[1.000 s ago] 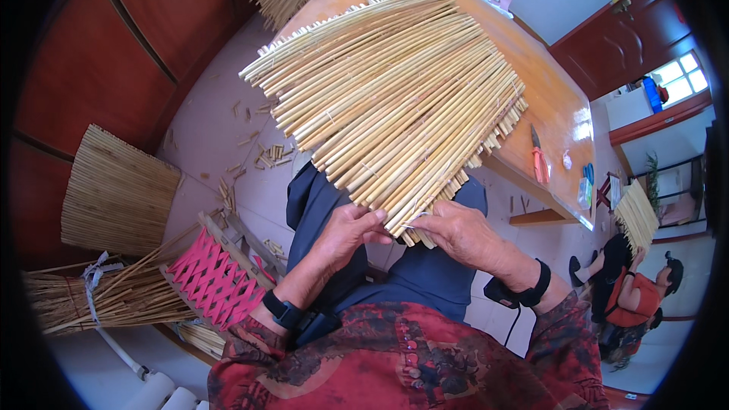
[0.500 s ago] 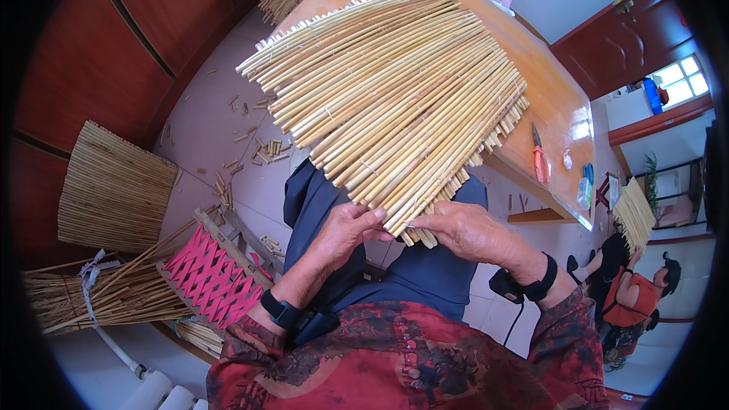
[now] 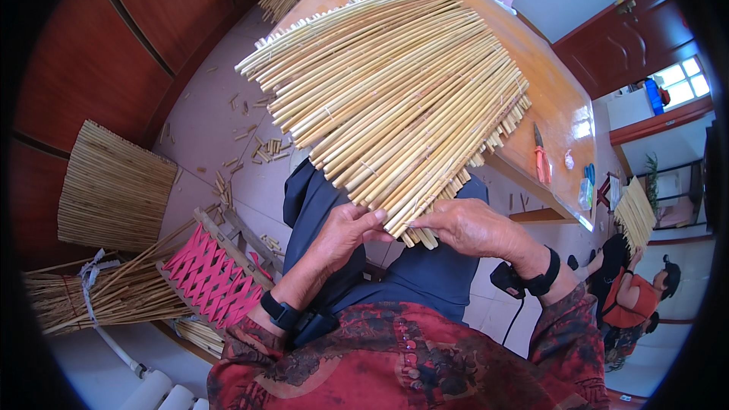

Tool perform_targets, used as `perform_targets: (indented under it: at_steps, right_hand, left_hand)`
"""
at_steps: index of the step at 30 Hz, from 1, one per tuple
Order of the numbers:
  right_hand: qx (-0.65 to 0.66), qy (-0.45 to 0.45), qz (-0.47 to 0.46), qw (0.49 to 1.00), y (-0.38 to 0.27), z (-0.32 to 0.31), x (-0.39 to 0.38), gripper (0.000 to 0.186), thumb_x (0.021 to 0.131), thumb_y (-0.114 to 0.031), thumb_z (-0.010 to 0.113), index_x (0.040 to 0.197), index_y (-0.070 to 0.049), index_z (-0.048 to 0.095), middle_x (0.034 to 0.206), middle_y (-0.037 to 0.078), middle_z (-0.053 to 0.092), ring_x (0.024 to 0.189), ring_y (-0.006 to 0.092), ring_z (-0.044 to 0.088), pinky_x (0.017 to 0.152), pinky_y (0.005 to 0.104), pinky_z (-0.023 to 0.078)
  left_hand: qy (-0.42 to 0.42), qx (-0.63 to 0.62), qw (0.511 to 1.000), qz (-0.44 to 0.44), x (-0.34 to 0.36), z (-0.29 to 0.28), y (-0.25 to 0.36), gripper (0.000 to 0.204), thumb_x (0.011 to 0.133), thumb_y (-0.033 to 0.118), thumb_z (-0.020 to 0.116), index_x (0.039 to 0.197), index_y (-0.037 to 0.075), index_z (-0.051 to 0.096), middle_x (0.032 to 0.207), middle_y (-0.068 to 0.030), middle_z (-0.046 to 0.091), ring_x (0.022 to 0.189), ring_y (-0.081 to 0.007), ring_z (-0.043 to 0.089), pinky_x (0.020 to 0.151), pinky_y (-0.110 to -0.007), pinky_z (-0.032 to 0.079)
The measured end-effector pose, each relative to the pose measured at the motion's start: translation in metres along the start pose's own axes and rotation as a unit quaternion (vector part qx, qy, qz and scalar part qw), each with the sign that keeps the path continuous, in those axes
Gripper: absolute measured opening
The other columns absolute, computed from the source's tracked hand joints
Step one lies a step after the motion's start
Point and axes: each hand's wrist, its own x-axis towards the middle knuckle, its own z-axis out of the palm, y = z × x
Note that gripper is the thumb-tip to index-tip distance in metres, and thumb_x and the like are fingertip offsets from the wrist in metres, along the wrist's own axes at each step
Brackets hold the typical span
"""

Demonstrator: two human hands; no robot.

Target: The person weaves together lengths of straw using white thread and trims the edges with shears.

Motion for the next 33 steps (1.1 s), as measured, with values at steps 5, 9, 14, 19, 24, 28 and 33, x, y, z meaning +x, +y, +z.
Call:
perform_targets:
  at_steps: [5, 9, 14, 19, 24, 28, 33]
  right_hand:
    - [0.006, -0.014, -0.001, 1.000, 0.003, -0.002, 0.002, 0.033, 0.082, -0.007, 0.048, 0.109, -0.019, 0.063, 0.085, 0.012, 0.060, 0.082, 0.0315, 0.060, 0.072, 0.0400, 0.049]
    - [0.010, -0.019, 0.002, 1.000, 0.000, -0.006, 0.003, 0.032, 0.083, -0.008, 0.048, 0.108, -0.019, 0.064, 0.084, 0.012, 0.060, 0.082, 0.0313, 0.060, 0.071, 0.0397, 0.048]
    - [-0.089, -0.038, -0.012, 0.995, -0.019, -0.022, 0.009, 0.022, 0.077, -0.008, 0.053, 0.095, -0.010, 0.065, 0.079, 0.013, 0.059, 0.080, 0.0306, 0.060, 0.067, 0.0405, 0.047]
    - [-0.135, -0.029, -0.074, 0.988, -0.027, -0.029, 0.015, 0.012, 0.072, -0.008, 0.053, 0.078, -0.001, 0.060, 0.076, 0.016, 0.058, 0.078, 0.0321, 0.060, 0.064, 0.0410, 0.047]
    - [-0.163, -0.041, -0.097, 0.981, -0.027, -0.026, 0.021, 0.010, 0.071, -0.007, 0.052, 0.073, 0.000, 0.058, 0.072, 0.017, 0.057, 0.072, 0.0338, 0.060, 0.060, 0.0423, 0.047]
    - [-0.126, -0.027, -0.109, 0.986, -0.026, -0.022, 0.024, 0.008, 0.071, -0.006, 0.053, 0.072, 0.001, 0.057, 0.071, 0.018, 0.057, 0.069, 0.0344, 0.059, 0.059, 0.0429, 0.047]
    - [-0.124, -0.010, -0.098, 0.987, -0.023, -0.016, 0.020, 0.008, 0.070, -0.006, 0.054, 0.074, 0.000, 0.057, 0.072, 0.017, 0.056, 0.071, 0.0342, 0.059, 0.060, 0.0427, 0.047]
  left_hand:
    - [0.003, -0.007, 1.000, 0.006, 0.000, 0.000, -0.001, 0.039, 0.089, 0.020, 0.058, 0.111, -0.010, 0.051, 0.100, -0.0154, 0.060, 0.087, -0.0190, 0.061, 0.073, -0.030, 0.054]
    - [0.007, -0.007, 1.000, 0.008, 0.001, 0.001, -0.001, 0.038, 0.089, 0.020, 0.058, 0.110, -0.011, 0.051, 0.098, -0.0151, 0.060, 0.086, -0.0184, 0.061, 0.072, -0.030, 0.054]
    - [0.022, -0.003, 1.000, 0.006, -0.001, 0.006, 0.001, 0.034, 0.088, 0.019, 0.059, 0.108, -0.008, 0.055, 0.093, -0.0106, 0.060, 0.078, -0.0150, 0.059, 0.071, -0.032, 0.054]
    - [0.026, 0.021, 0.999, -0.003, 0.000, 0.002, -0.002, 0.035, 0.087, 0.018, 0.061, 0.109, -0.009, 0.054, 0.096, -0.0112, 0.060, 0.077, -0.0154, 0.061, 0.070, -0.029, 0.052]
    - [0.027, 0.012, 1.000, 0.005, 0.002, 0.001, -0.007, 0.034, 0.087, 0.016, 0.060, 0.111, -0.008, 0.054, 0.099, -0.0098, 0.061, 0.078, -0.0151, 0.061, 0.070, -0.029, 0.052]
    - [0.023, -0.002, 1.000, 0.015, 0.003, 0.000, -0.010, 0.033, 0.088, 0.016, 0.060, 0.112, -0.006, 0.054, 0.100, -0.0089, 0.061, 0.078, -0.0143, 0.060, 0.071, -0.030, 0.052]
    - [0.015, -0.009, 1.000, 0.025, 0.002, 0.002, -0.007, 0.033, 0.088, 0.018, 0.060, 0.112, -0.005, 0.054, 0.099, -0.0082, 0.060, 0.080, -0.0133, 0.060, 0.073, -0.031, 0.052]
